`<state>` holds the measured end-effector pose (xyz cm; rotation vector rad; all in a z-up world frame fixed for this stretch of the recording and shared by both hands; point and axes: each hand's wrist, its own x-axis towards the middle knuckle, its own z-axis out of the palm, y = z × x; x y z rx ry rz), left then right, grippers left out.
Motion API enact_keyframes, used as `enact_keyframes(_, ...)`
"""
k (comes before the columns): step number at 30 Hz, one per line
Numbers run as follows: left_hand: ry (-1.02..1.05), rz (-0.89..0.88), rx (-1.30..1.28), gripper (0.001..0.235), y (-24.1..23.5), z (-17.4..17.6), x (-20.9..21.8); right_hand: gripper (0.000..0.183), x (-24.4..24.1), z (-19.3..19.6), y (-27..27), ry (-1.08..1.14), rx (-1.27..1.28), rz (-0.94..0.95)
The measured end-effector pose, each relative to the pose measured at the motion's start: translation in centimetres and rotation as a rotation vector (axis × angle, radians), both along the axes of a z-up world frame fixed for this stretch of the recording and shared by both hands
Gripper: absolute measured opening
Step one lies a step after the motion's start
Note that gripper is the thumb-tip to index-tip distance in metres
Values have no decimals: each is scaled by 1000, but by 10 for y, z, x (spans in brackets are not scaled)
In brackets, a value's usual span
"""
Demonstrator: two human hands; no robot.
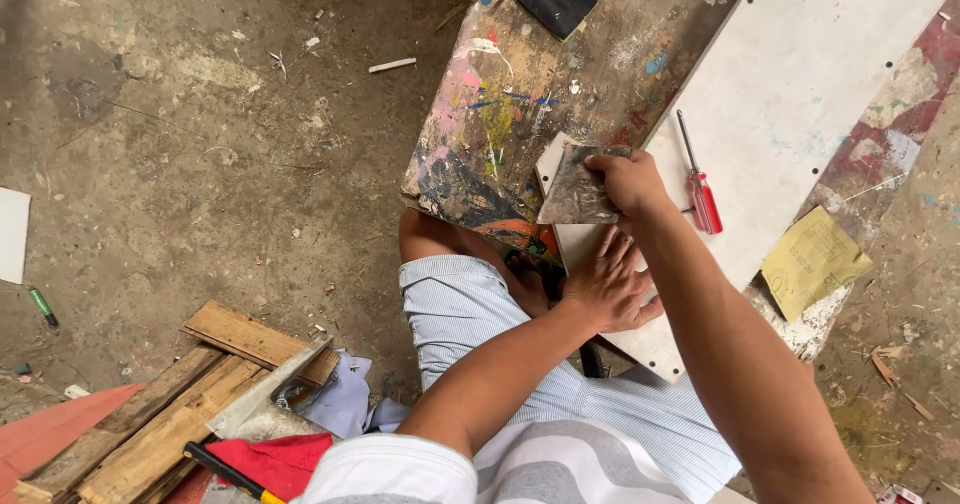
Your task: Finalizing the assembly of a signage component by sanding edges and using a screwdriver.
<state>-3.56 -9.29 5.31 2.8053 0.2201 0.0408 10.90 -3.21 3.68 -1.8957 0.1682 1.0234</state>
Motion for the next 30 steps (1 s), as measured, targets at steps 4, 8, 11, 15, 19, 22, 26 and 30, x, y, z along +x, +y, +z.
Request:
enact_keyframes(4, 71, -20, 2, 46, 25, 79, -1, 30, -21, 18, 1, 4, 21, -76)
enact_keyframes(8, 131, -33, -17, 47, 18, 70, -3, 26, -22, 22, 1, -54, -2, -27)
enact_keyframes(11, 116, -33, -55, 56, 9, 35, -2, 22, -18, 45, -1, -116, -67, 91)
enact_keyframes(15, -4, 12, -74, 52, 12, 41, -1, 22, -15, 42, 0, -164, -77, 152)
enact_keyframes(19, 5, 4, -79, 53, 10, 34, -2, 21, -17, 49, 1, -184, -149, 206)
enact_keyframes(22, 63, -15, -71, 54, 11, 40, 0, 20, -28, 57, 7, -177, -134, 159)
enact_keyframes(26, 145, -8, -227, 50, 45, 139, 6, 16, -48, 44, 8, -117, 49, -83)
enact_keyframes(30, 156, -20, -200, 49, 35, 121, -1, 16, -58, 11, 2, -43, 169, -235)
